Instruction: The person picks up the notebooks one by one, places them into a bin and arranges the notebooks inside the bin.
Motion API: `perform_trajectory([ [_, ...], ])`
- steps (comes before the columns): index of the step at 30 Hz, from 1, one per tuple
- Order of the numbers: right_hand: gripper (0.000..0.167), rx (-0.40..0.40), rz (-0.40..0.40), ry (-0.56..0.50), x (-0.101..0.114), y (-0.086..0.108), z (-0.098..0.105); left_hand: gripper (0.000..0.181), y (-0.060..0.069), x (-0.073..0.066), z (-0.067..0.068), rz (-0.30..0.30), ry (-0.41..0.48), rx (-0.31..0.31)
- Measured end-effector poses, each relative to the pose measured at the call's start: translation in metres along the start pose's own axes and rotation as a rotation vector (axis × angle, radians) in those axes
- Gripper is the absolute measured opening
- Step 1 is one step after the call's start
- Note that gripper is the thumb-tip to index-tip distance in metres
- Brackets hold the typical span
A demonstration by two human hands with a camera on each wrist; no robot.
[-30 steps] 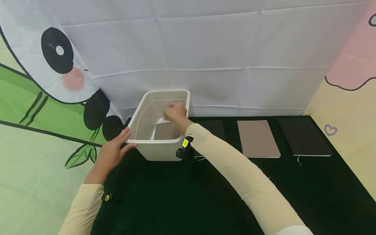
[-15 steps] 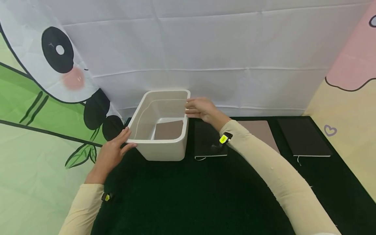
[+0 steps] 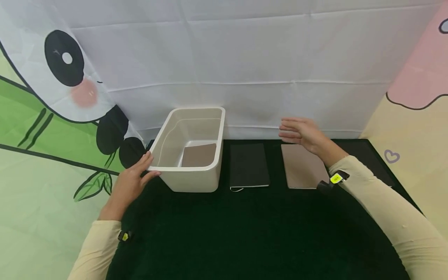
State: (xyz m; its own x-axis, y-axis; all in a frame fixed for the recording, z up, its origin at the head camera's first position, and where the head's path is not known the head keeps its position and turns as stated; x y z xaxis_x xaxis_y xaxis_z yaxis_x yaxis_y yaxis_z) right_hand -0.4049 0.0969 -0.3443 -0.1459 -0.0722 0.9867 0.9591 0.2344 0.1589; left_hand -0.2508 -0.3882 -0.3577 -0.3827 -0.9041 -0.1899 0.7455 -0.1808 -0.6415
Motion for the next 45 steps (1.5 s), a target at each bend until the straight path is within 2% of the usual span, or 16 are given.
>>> perform_trajectory([
  [4, 0.075, 0.01, 0.021, 0.04, -0.023, 0.01, 0.039, 0.067, 0.001, 0.003, 0.003, 0.013, 0.008, -0.006],
  [6, 0.076, -0.007, 0.026, 0.008, -0.036, 0.014, 0.059, 0.067, 0.002, 0.003, 0.004, 0.019, 0.014, -0.005],
  [9, 0.076, -0.034, 0.043, -0.026, -0.055, 0.021, 0.086, 0.067, 0.002, 0.004, 0.004, 0.028, 0.021, -0.004],
  [12, 0.074, -0.046, 0.072, 0.0, -0.075, 0.031, 0.11, 0.067, 0.002, 0.003, 0.003, 0.036, 0.027, -0.001],
  [18, 0.061, -0.132, 0.171, 0.153, -0.111, 0.059, 0.161, 0.064, 0.002, 0.002, 0.0, 0.039, 0.03, 0.007],
  [21, 0.06, -0.213, 0.187, 0.314, -0.124, 0.071, 0.185, 0.064, 0.002, 0.002, 0.001, 0.046, 0.029, 0.002],
  [26, 0.067, -0.329, 0.148, 0.638, -0.138, 0.087, 0.215, 0.064, 0.002, 0.002, 0.001, 0.05, 0.03, 0.005],
  [29, 0.069, -0.373, 0.138, 0.721, -0.143, 0.094, 0.23, 0.064, 0.001, 0.002, 0.0, 0.054, 0.037, 0.013],
  [33, 0.072, -0.448, 0.115, 0.75, -0.148, 0.1, 0.248, 0.063, 0.002, 0.003, 0.0, 0.062, 0.031, 0.011],
  [39, 0.08, -0.573, 0.03, 0.767, -0.159, 0.099, 0.27, 0.063, 0.003, 0.004, 0.001, 0.064, 0.024, 0.005],
  [45, 0.086, -0.64, -0.068, 0.775, -0.173, 0.1, 0.288, 0.064, 0.002, 0.003, -0.001, 0.062, 0.039, 0.004],
])
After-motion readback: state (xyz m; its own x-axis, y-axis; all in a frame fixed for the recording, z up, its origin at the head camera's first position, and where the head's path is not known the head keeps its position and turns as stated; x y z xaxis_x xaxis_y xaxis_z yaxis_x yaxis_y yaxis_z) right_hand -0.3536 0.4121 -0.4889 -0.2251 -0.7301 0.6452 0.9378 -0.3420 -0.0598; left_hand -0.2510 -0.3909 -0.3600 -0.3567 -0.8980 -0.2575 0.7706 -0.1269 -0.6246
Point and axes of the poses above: each hand's wrist, its own y-axis away from the middle knuckle, its own z-axis out of the back of the hand, x = y × z, the point moved 8 cm from there along -y, towards the middle knuckle, and after that the axes turned 7 degrees about -x, right-handed, at the moved point
